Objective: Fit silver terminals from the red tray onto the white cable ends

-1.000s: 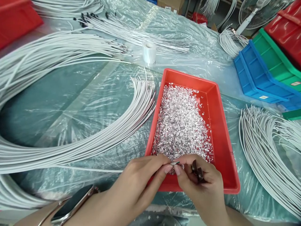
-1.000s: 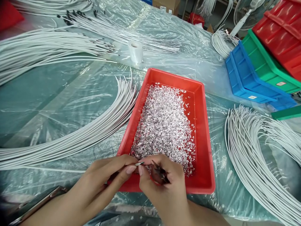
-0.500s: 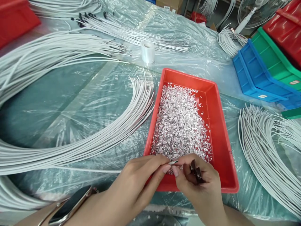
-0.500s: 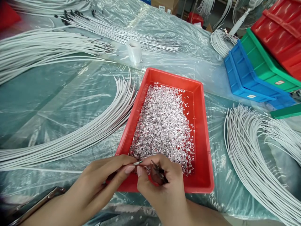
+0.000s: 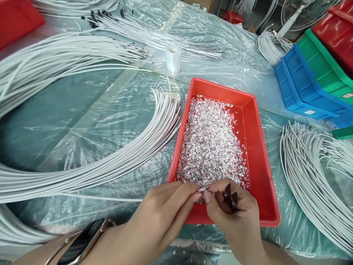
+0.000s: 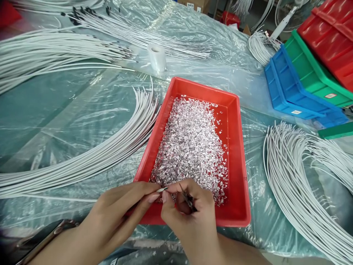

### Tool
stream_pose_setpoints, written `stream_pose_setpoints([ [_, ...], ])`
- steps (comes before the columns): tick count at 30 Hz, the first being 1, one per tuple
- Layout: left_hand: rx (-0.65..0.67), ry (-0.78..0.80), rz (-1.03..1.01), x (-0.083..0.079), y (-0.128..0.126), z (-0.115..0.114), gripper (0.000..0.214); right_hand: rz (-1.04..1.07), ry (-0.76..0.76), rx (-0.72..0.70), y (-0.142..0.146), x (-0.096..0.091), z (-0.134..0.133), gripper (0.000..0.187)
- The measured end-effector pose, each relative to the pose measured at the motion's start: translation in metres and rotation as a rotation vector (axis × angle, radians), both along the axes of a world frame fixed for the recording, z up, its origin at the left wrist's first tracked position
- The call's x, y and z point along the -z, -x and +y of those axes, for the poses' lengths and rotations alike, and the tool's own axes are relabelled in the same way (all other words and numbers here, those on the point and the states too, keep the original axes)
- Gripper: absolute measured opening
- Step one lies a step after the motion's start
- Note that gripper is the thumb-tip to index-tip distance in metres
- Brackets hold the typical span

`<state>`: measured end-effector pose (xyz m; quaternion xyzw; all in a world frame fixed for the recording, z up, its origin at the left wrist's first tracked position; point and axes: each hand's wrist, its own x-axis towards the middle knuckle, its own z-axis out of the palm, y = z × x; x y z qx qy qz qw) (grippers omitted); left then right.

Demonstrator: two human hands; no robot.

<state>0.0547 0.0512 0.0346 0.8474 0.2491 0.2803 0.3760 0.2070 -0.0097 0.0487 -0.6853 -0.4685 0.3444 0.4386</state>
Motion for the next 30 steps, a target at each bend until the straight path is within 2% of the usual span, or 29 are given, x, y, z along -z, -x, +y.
stream_pose_setpoints([
  [5, -0.022, -0.130, -0.001, 0.001, -0.001, -0.001, 0.016, 0.014, 0.027, 0.144, 0.010, -0.004, 0.002, 0.014],
  [10, -0.029, -0.142, -0.002, 0.002, 0.000, -0.001, 0.016, 0.037, 0.060, 0.197, 0.014, -0.008, 0.004, 0.013],
  [21, -0.051, -0.114, -0.022, 0.006, 0.002, -0.004, 0.016, 0.080, 0.092, 0.191, 0.015, -0.008, 0.004, 0.012],
  [30, -0.049, -0.004, 0.010, 0.010, 0.007, -0.007, 0.020, 0.050, 0.061, 0.157, 0.013, -0.007, 0.004, 0.014],
])
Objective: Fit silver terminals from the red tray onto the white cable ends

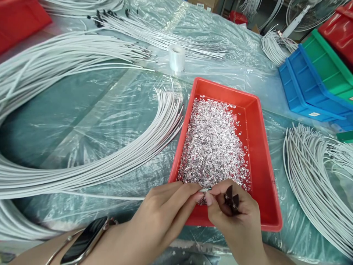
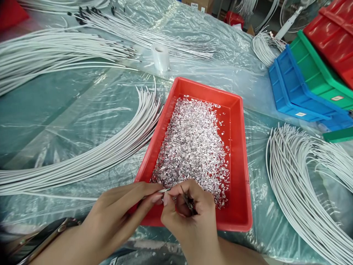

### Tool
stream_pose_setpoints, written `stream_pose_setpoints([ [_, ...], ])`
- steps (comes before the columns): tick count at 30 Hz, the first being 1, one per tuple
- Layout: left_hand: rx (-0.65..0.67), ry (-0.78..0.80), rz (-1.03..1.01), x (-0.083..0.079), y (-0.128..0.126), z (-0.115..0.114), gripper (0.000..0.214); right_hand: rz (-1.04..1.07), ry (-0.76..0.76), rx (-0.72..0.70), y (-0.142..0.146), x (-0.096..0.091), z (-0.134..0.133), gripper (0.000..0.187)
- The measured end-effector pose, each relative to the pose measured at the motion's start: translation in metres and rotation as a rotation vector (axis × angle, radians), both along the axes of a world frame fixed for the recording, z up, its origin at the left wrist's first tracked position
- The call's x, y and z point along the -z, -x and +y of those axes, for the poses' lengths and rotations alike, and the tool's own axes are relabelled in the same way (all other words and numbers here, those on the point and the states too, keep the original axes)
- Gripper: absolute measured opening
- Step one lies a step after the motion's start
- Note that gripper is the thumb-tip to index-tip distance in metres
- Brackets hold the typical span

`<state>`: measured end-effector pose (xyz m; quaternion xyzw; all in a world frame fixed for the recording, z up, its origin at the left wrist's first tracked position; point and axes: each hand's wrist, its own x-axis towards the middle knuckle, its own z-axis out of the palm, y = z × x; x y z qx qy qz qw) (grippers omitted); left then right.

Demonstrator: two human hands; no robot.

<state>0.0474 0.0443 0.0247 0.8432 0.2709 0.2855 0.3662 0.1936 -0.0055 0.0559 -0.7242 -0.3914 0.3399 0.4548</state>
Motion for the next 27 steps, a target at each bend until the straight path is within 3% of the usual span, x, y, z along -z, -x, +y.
stream_pose_setpoints([
  [6, -0.032, 0.059, 0.024, 0.006, 0.005, -0.003, 0.026, -0.050, -0.026, -0.026, -0.002, 0.006, -0.002, 0.013],
  [15, -0.028, 0.177, -0.040, -0.004, -0.002, 0.001, 0.017, -0.046, -0.084, -0.040, -0.001, 0.009, -0.002, 0.013],
  [27, -0.077, 0.155, -0.057, -0.002, -0.003, 0.001, 0.019, -0.074, -0.139, -0.060, -0.002, 0.012, -0.004, 0.013],
])
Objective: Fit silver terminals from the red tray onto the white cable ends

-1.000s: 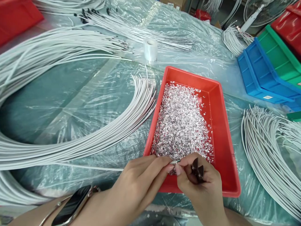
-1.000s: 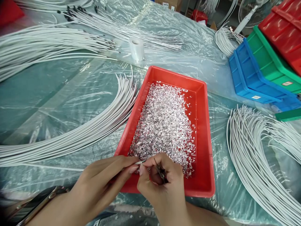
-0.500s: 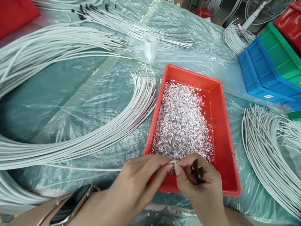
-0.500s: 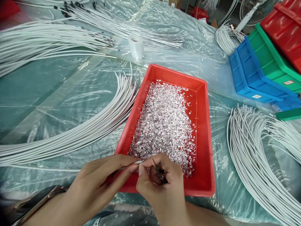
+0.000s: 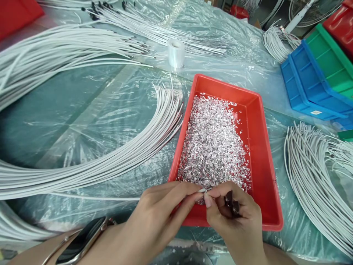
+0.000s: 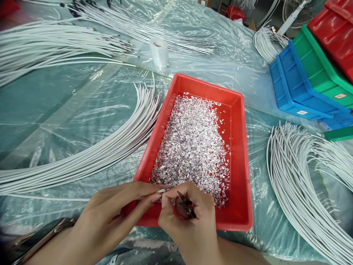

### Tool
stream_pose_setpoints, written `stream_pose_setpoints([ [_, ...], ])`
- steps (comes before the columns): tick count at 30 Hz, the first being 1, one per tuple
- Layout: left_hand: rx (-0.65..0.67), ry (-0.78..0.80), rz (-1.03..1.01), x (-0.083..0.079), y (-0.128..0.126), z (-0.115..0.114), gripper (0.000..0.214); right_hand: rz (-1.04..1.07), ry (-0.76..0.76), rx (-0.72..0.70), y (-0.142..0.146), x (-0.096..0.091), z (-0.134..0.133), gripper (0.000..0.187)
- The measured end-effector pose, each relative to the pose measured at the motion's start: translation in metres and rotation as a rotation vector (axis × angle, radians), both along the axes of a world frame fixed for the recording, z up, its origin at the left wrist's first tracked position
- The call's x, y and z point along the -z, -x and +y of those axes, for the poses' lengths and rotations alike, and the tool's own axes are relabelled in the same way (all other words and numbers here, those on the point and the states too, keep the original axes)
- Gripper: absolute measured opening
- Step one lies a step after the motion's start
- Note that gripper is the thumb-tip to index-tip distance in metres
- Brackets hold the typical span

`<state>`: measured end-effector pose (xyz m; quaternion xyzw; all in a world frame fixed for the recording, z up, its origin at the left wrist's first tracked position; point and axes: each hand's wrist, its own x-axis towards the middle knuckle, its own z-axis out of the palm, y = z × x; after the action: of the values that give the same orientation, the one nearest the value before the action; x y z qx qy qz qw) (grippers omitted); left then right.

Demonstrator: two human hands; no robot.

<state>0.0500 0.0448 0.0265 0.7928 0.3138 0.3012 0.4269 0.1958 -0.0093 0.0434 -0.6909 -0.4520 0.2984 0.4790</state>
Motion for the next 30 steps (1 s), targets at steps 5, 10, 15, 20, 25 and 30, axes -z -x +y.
stream_pose_setpoints([
  [5, 0.021, -0.004, 0.012, 0.002, 0.003, -0.001, 0.027, -0.039, -0.050, -0.045, -0.003, 0.001, 0.000, 0.014],
  [10, 0.049, -0.003, 0.004, 0.005, 0.006, -0.001, 0.036, -0.059, -0.056, -0.038, 0.000, 0.001, -0.001, 0.014],
  [15, 0.045, 0.031, 0.003, 0.002, 0.005, 0.000, 0.032, -0.054, 0.000, 0.032, -0.012, -0.011, 0.001, 0.012],
  [20, 0.029, 0.035, -0.018, -0.004, 0.002, 0.002, 0.022, -0.088, -0.031, 0.092, -0.043, -0.021, 0.005, 0.019],
  [25, 0.019, -0.007, -0.016, -0.009, 0.000, 0.004, 0.017, -0.110, -0.044, 0.025, -0.050, -0.019, 0.007, 0.029],
  [30, 0.023, 0.082, -0.006, -0.009, -0.002, 0.006, 0.015, -0.087, 0.072, -0.114, -0.044, -0.016, 0.011, 0.012],
])
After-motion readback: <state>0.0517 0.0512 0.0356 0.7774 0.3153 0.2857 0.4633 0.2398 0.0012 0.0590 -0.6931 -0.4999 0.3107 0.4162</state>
